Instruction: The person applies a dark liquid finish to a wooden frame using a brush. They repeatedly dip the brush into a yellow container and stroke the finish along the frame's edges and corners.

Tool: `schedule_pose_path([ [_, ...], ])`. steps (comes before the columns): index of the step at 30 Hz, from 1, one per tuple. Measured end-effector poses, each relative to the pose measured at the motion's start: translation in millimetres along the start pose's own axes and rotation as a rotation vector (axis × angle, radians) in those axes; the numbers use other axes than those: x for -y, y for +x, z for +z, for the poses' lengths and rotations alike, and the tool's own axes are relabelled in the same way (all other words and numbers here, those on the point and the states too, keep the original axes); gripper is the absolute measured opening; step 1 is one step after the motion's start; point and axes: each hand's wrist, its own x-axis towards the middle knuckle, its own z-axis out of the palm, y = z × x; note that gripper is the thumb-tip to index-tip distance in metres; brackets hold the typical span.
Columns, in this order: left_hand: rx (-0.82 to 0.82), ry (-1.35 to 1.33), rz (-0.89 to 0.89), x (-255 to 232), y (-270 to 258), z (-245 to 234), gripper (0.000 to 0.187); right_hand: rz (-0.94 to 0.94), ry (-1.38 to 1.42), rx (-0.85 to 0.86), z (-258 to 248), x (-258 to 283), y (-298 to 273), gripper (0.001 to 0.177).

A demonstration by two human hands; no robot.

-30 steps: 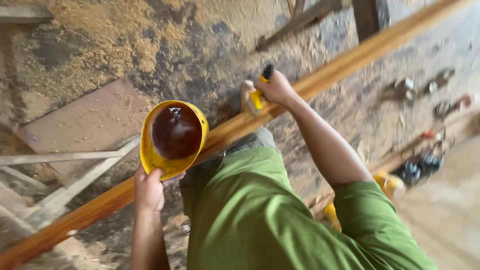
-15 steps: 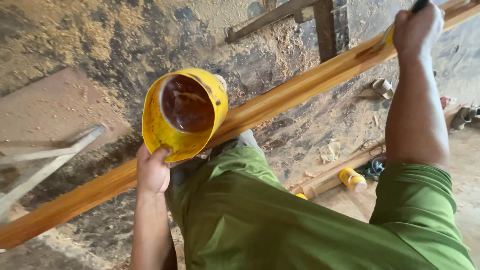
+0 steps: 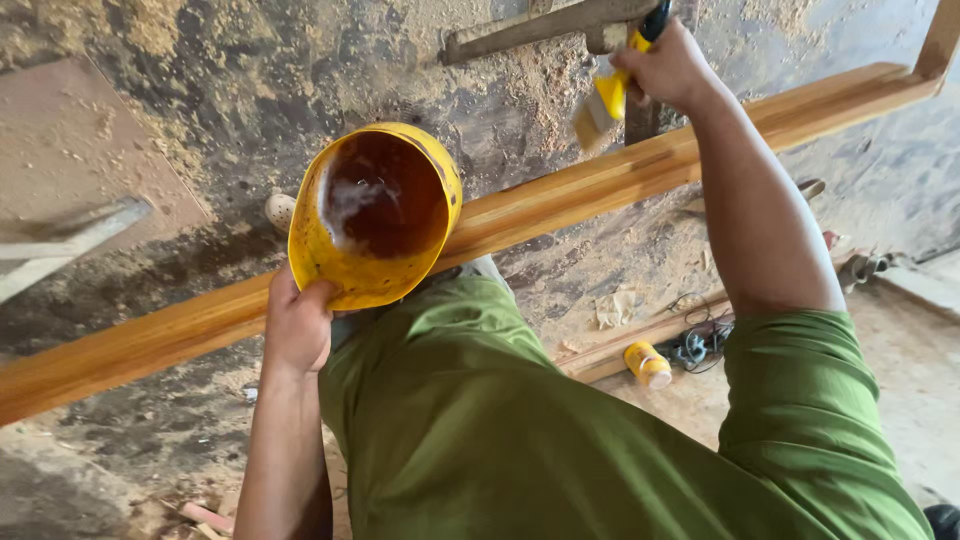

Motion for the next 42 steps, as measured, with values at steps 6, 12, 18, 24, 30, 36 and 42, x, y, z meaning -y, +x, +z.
schedule_pose_path([
  [6,0.007,-0.051,0.024,-3.2,-2.6,1.3,0.042,0.490,-0.613,-0.211,-72.1,-60.0,-6.1,0.045],
  [12,0.002,-0.080,-0.004,-10.0,-6.9,1.0,0.043,0.133,-1.144,-0.215,-78.4,-82.4,2.0,0.026],
  [18,0.001,-0.091,0.013,-9.8,-7.2,-1.2,0.045,-0.070,-1.146,0.449,41.0,-1.0,-25.3,0.023],
  [24,0.011,-0.077,0.047,-6.5,-7.0,-2.2,0.046,0.147,-0.190,0.168,15.9,39.7,-4.6,0.020],
  [30,0.000,-0.065,0.017,-2.7,-10.3,-5.4,0.042,0.360,-0.277,-0.159,-42.7,-41.2,-12.4,0.036],
  [36,-0.017,-0.061,-0.019,0.7,-14.2,-5.0,0.047,0.216,-0.843,-0.301,-85.9,-90.2,2.1,0.029],
  [42,-0.019,-0.090,-0.009,5.2,-19.9,-11.7,0.049,-0.075,-1.125,-0.103,-40.6,-83.2,-9.7,0.037],
])
